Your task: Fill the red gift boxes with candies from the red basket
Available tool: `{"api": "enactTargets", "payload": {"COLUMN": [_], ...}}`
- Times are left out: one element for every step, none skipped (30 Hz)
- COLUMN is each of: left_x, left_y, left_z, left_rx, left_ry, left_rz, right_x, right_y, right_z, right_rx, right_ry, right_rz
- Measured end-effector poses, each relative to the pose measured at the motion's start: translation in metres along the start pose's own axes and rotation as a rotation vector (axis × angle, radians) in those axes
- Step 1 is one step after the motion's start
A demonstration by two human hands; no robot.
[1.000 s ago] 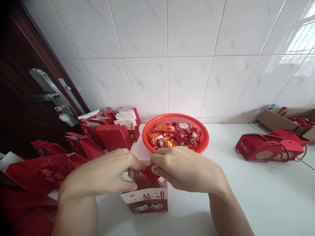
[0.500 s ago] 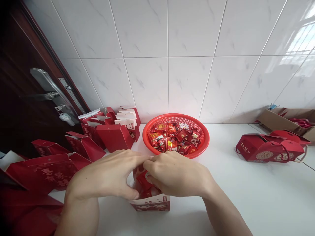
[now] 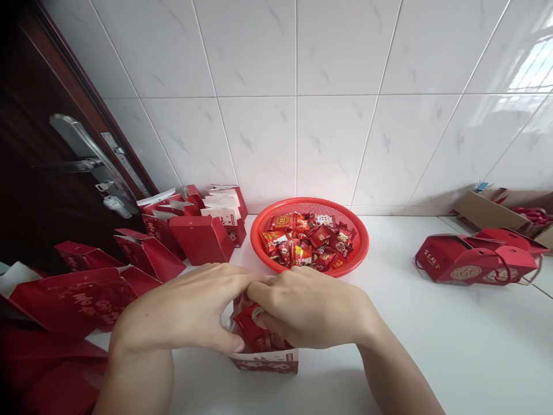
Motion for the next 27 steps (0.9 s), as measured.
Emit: {"api": "enactTargets", "payload": {"left_x": [0.000, 0.000, -0.001, -0.001, -0.001, -0.001, -0.002, -0.002, -0.002, -0.002, -0.001, -0.001, -0.001, -0.001, -0.001, -0.002, -0.003, -0.004, -0.005, -0.006, -0.006, -0.007, -0.007, -0.006, -0.006, -0.006, -0.006], "left_y": [0.000, 0.000, 0.000, 0.001, 0.001, 0.001, 0.002, 0.002, 0.002, 0.002, 0.002, 0.002, 0.002, 0.002, 0.002, 0.002, 0.002, 0.002, 0.003, 0.003, 0.003, 0.003, 0.003, 0.004, 0.004, 0.004, 0.004], "left_z": [0.000, -0.001, -0.001, -0.001, 0.000, 0.000, 0.000, -0.001, -0.002, -0.003, -0.004, -0.005, -0.006, -0.007, -0.007, -0.008, -0.008, -0.007, -0.007, -0.007, -0.006, -0.007, -0.007, -0.008, -0.008, -0.009, -0.009], "left_rx": [0.001, 0.002, 0.001, -0.005, -0.012, -0.021, -0.026, -0.027, -0.025, -0.021, -0.020, -0.022, -0.026, -0.031, -0.032, -0.030, -0.025, -0.019, -0.015, -0.011, -0.007, -0.004, -0.001, -0.002, -0.007, -0.014, -0.022], "left_ry": [0.007, 0.014, 0.021, 0.029, 0.035, 0.039, 0.040, 0.038, 0.035, 0.031, 0.030, 0.030, 0.032, 0.032, 0.033, 0.033, 0.034, 0.034, 0.034, 0.032, 0.028, 0.023, 0.018, 0.014, 0.010, 0.007, 0.004], "left_rz": [-0.005, -0.008, -0.008, -0.004, 0.001, 0.005, 0.008, 0.010, 0.011, 0.010, 0.008, 0.006, 0.003, 0.001, -0.003, -0.007, -0.013, -0.018, -0.021, -0.021, -0.018, -0.012, -0.004, 0.005, 0.014, 0.022, 0.029], "right_x": [0.000, 0.000, 0.000, 0.000, 0.001, 0.001, 0.001, 0.001, 0.000, 0.000, 0.000, 0.000, 0.000, 0.000, 0.000, 0.001, 0.001, 0.002, 0.002, 0.002, 0.002, 0.001, 0.001, 0.001, 0.001, 0.001, 0.000], "right_y": [0.000, 0.001, 0.001, 0.002, 0.002, 0.003, 0.002, 0.002, 0.001, 0.000, -0.002, -0.003, -0.004, -0.005, -0.005, -0.005, -0.004, -0.003, -0.002, -0.001, -0.001, 0.000, 0.000, -0.001, -0.001, -0.002, -0.003], "right_z": [0.000, 0.000, 0.000, 0.000, 0.000, -0.001, -0.002, -0.003, -0.004, -0.005, -0.006, -0.007, -0.007, -0.008, -0.009, -0.009, -0.010, -0.010, -0.010, -0.010, -0.010, -0.010, -0.010, -0.010, -0.010, -0.010, -0.010], "right_rx": [0.005, 0.002, -0.006, -0.016, -0.026, -0.034, -0.039, -0.041, -0.044, -0.048, -0.051, -0.052, -0.050, -0.044, -0.032, -0.019, -0.006, 0.005, 0.012, 0.014, 0.013, 0.010, 0.004, -0.004, -0.012, -0.018, -0.021], "right_ry": [-0.013, -0.024, -0.032, -0.036, -0.035, -0.031, -0.025, -0.017, -0.006, 0.007, 0.020, 0.034, 0.046, 0.054, 0.060, 0.061, 0.057, 0.050, 0.042, 0.035, 0.031, 0.029, 0.031, 0.034, 0.039, 0.048, 0.060], "right_rz": [0.005, 0.009, 0.015, 0.019, 0.024, 0.026, 0.024, 0.020, 0.015, 0.006, 0.000, -0.006, -0.008, -0.009, -0.003, 0.008, 0.021, 0.033, 0.039, 0.039, 0.033, 0.026, 0.022, 0.023, 0.026, 0.026, 0.021]}}
Point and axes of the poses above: each hand's wrist, its own y-axis away from the middle knuckle, its own z-axis out of the back of the hand, x = y × z, the point moved 4 cm from there along -y, towards the middle knuckle, and after that the axes turned 9 degrees about x, right-handed, at the moved point
